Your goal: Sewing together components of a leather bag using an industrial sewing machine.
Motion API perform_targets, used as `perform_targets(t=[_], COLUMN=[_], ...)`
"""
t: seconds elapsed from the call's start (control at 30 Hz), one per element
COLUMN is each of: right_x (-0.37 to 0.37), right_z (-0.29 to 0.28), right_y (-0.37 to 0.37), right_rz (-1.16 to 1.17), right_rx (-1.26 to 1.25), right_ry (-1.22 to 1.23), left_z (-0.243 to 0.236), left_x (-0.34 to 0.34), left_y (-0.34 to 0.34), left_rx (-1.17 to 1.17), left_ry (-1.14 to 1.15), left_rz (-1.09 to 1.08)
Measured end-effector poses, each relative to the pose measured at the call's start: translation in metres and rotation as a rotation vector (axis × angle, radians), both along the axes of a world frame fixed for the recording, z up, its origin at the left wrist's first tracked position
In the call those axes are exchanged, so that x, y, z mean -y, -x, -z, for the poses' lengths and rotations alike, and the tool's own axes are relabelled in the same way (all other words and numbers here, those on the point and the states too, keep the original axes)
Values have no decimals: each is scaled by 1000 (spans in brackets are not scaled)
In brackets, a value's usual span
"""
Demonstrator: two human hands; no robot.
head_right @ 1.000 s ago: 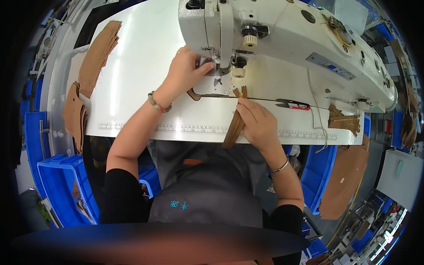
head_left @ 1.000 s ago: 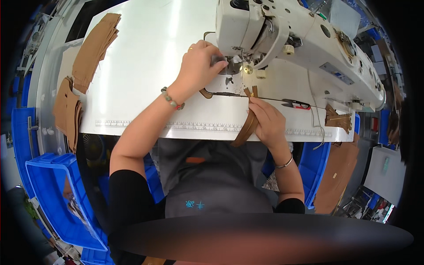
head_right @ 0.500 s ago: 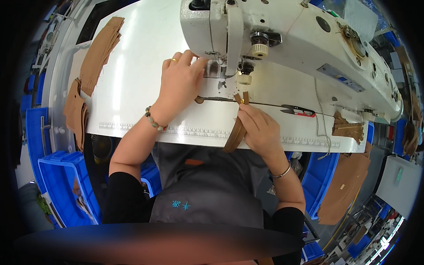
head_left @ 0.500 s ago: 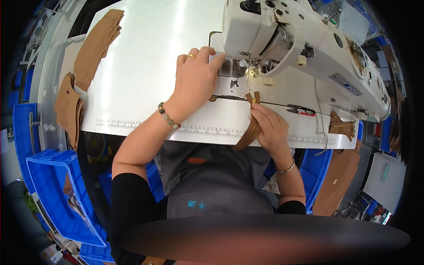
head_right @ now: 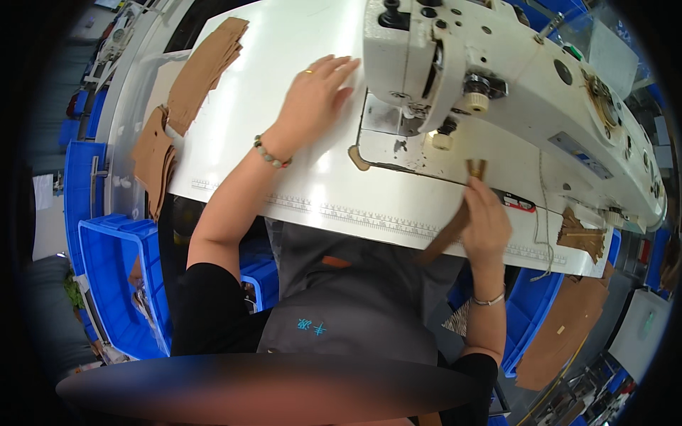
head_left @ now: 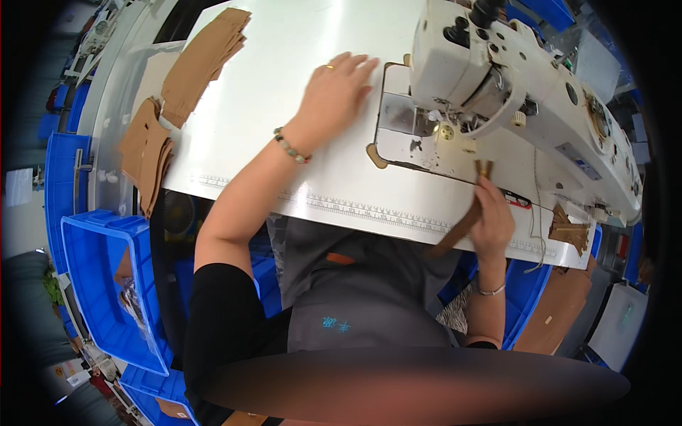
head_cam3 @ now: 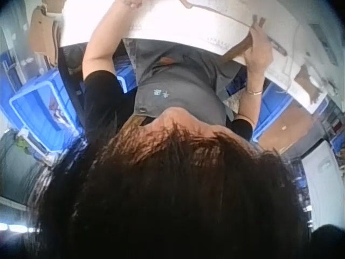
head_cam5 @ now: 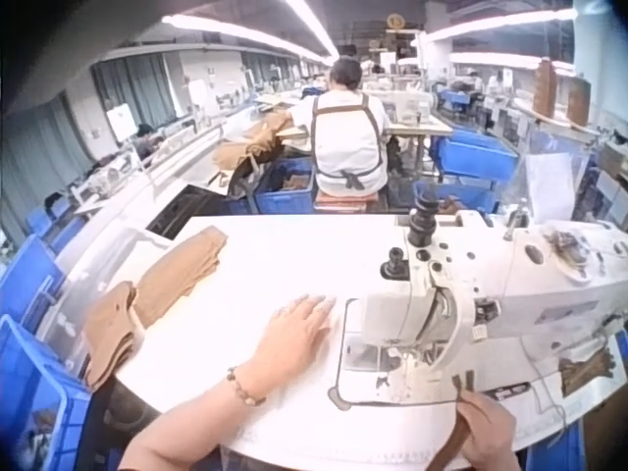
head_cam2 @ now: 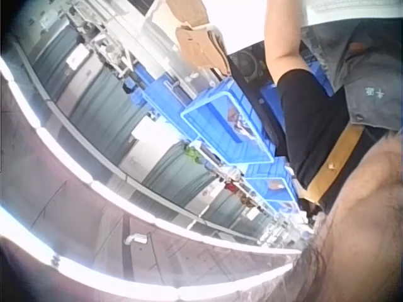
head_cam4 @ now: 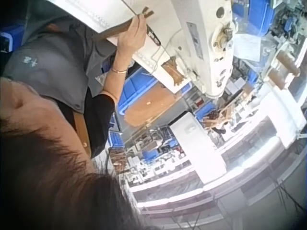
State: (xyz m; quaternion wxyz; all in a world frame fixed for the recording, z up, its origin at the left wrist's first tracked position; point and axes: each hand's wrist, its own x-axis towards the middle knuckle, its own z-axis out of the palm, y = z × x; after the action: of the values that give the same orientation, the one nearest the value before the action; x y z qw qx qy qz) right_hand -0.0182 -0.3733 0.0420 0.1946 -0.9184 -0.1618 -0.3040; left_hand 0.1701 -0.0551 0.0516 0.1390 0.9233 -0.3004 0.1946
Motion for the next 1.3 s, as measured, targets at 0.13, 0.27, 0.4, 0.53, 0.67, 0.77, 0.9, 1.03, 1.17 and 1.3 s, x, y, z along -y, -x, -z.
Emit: perform_targets(t=[0.13,0.27,0.4,0.53,0.67,0.77,0.9,1.03,1.17,1.3], right_x=[48,76,77,73,75,75,74,68,27,-45], right_z=[1,8,11,9,8,10,8,-1,-7,-12], right_y=[23,33,30,30,30,30,30,26,19,8], right_rz=[240,457,416,340,312,315,310,279,23,-281], right_rx=[-166,-218,-105,-41,-52,-48,-24,51,-33,-198], right_ry=[95,66,117,94,50,28,53,190,27,-40], left_z=[-15,-27,-22,-18,-22,-35,-55,-27,5,7], left_x=[-114,-211,-242,-250,-259,-262,-250,-206,-153,-100], left_y=[-24,-43,-58,-66,-73,-73,-51,32,104,140], left_rx=[19,-16,27,-120,-101,5,-606,-1247,-1637,-2006], left_ry=[-27,-100,-297,-400,-525,-381,710,1623,1816,2096], left_rz=[-299,-570,-764,-878,-856,-840,-574,-249,-160,407])
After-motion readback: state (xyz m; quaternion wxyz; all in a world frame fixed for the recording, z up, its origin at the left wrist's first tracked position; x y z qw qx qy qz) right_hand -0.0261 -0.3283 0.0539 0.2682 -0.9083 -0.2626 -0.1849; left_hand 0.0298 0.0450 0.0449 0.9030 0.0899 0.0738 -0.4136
